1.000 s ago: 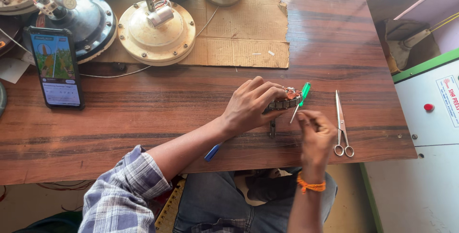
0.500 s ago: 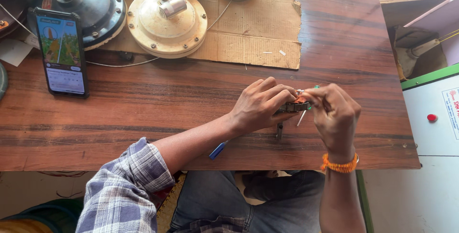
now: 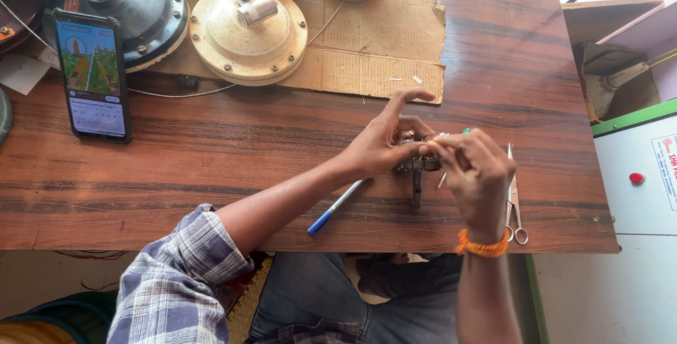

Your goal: The person works on an electric motor armature at a workbench, using a small screwdriver to press and hook copper winding wires into the commutator slots, rotating the armature to reach different slots. At the end they set the armature down and reach for a phone on the bench.

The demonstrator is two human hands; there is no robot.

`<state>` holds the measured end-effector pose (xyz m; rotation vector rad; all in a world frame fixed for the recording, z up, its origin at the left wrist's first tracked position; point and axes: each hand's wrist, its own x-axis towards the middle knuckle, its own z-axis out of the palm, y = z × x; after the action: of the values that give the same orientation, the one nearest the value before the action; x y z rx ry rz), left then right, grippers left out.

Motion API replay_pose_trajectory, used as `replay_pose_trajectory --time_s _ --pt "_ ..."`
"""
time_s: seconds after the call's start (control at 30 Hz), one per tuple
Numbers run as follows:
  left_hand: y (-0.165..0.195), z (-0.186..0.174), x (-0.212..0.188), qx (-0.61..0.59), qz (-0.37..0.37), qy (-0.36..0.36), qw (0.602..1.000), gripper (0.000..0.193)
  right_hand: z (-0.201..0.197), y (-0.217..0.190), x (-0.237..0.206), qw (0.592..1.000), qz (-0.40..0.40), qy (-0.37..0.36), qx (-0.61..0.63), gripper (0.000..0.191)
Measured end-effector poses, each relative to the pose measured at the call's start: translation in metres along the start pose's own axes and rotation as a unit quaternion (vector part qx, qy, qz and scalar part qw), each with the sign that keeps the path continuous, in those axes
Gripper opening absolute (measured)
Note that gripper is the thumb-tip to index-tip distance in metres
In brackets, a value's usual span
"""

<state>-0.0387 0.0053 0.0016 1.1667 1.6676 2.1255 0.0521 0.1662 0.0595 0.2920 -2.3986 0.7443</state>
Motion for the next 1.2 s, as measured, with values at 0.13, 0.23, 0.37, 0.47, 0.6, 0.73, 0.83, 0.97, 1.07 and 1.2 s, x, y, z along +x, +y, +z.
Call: replay_pose_trajectory --time_s 0.13,0.23,0.37,0.47,0.6,0.73,0.83,0.97,1.07,1.2 --pt "-0.002 -0.012 0.005 0.25 0.179 -0.035 0.951 0.065 0.013 -0.017 -0.038 0.995 0.076 0.06 0.029 0.009" --pt "-0.002 -0.023 0.008 0.269 0.184 -0.103 0.94 0.059 0.031 -0.016 -0.063 0.975 0.14 0.109 0.136 0.01" --pt "0.004 -0.027 0.007 0.278 0.181 -0.115 0.936 0.053 0.052 -0.002 -0.089 0.924 0.236 0.115 0.279 0.014" --pt "0.013 -0.023 0.007 0.279 0.15 -0.101 0.943 0.05 0.057 0.015 -0.095 0.861 0.324 0.135 0.368 0.012" --pt "0.022 0.004 -0.006 0.322 0.173 -0.01 0.931 0.069 0.041 0.033 -0.094 0.873 0.326 0.163 0.323 0.011" --pt "0.021 0.029 -0.018 0.393 0.15 0.06 0.905 0.057 0.02 0.043 -0.083 0.885 0.308 0.192 0.293 0.009" --pt "0.015 0.031 -0.019 0.44 0.188 0.073 0.875 0.04 0.0 0.046 -0.069 0.932 0.231 0.18 0.216 0.011" --pt "0.008 0.029 -0.017 0.457 0.216 0.073 0.86 0.035 -0.018 0.035 -0.049 0.985 0.097 0.11 0.087 0.01" --pt "0.006 0.03 -0.019 0.454 0.201 0.081 0.864 0.034 -0.023 0.026 -0.029 0.998 0.006 0.063 0.021 0.012" --pt "0.007 0.034 -0.021 0.434 0.183 0.093 0.878 0.035 -0.018 0.022 -0.007 0.999 -0.046 0.02 -0.013 0.011"
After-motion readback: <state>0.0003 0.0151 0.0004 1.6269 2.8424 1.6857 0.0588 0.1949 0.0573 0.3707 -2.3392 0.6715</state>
